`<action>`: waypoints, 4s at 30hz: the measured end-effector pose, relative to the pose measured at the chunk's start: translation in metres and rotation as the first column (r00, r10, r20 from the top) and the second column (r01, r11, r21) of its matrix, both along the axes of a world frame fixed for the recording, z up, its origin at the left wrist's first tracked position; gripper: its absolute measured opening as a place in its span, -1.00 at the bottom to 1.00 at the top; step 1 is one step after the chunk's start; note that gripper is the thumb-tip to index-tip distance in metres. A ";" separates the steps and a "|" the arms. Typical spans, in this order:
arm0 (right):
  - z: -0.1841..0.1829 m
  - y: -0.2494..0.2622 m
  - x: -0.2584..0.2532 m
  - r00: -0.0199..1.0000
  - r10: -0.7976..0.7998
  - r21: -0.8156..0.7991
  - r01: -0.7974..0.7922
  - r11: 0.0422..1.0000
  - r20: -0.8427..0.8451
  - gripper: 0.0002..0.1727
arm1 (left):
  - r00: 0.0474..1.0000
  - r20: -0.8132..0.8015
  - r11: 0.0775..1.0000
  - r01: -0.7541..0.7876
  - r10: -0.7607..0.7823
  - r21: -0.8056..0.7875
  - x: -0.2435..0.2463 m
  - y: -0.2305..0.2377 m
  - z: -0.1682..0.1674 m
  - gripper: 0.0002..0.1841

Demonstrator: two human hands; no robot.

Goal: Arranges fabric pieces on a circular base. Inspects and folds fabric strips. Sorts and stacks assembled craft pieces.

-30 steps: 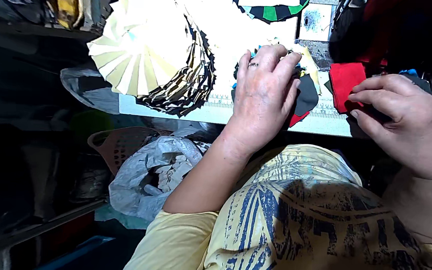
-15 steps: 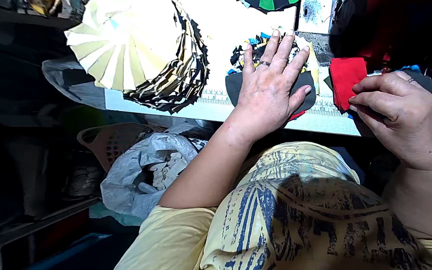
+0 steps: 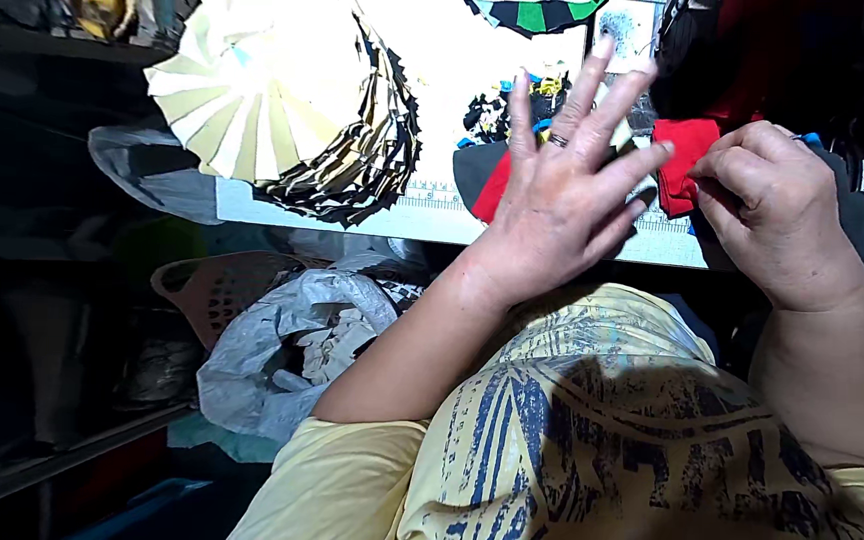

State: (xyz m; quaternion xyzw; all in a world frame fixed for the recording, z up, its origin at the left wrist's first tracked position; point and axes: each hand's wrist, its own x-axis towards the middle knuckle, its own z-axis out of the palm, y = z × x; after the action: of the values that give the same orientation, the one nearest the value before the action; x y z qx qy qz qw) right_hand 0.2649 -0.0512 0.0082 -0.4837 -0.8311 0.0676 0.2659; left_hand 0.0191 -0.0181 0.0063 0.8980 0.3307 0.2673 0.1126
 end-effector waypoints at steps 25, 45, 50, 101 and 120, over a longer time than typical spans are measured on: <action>0.000 -0.008 0.009 0.996 0.054 -0.081 -0.060 0.995 -0.075 -0.88 | 0.993 -0.046 0.994 0.111 -0.111 0.007 0.027 -0.025 -0.014 -0.67; 0.014 0.023 0.019 0.597 -0.258 -0.217 0.142 0.966 -0.760 -0.91 | 0.988 -0.142 0.996 0.056 -0.066 -0.070 0.026 -0.025 -0.018 -0.59; 0.034 0.023 0.020 0.425 -0.204 -0.197 0.062 0.979 -0.882 -0.92 | 0.988 -0.124 0.992 0.078 -0.090 -0.100 0.023 -0.023 -0.015 -0.57; 0.005 0.030 -0.076 0.977 -0.181 -0.133 0.165 0.977 -0.116 -0.83 | 0.932 0.058 0.911 -0.335 0.358 -0.239 -0.020 0.004 -0.002 -0.68; -0.003 0.023 -0.069 0.996 0.062 -0.038 -0.060 0.997 0.070 -0.77 | 0.933 -0.093 0.924 -0.359 0.349 -0.131 -0.028 0.000 -0.003 -0.72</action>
State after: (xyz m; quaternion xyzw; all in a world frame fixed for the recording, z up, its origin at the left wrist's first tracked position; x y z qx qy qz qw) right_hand 0.1963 -0.0281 0.0050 -0.4648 -0.8531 0.0735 0.2252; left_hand -0.0090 -0.0184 0.0030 0.8216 0.5095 0.2279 0.1164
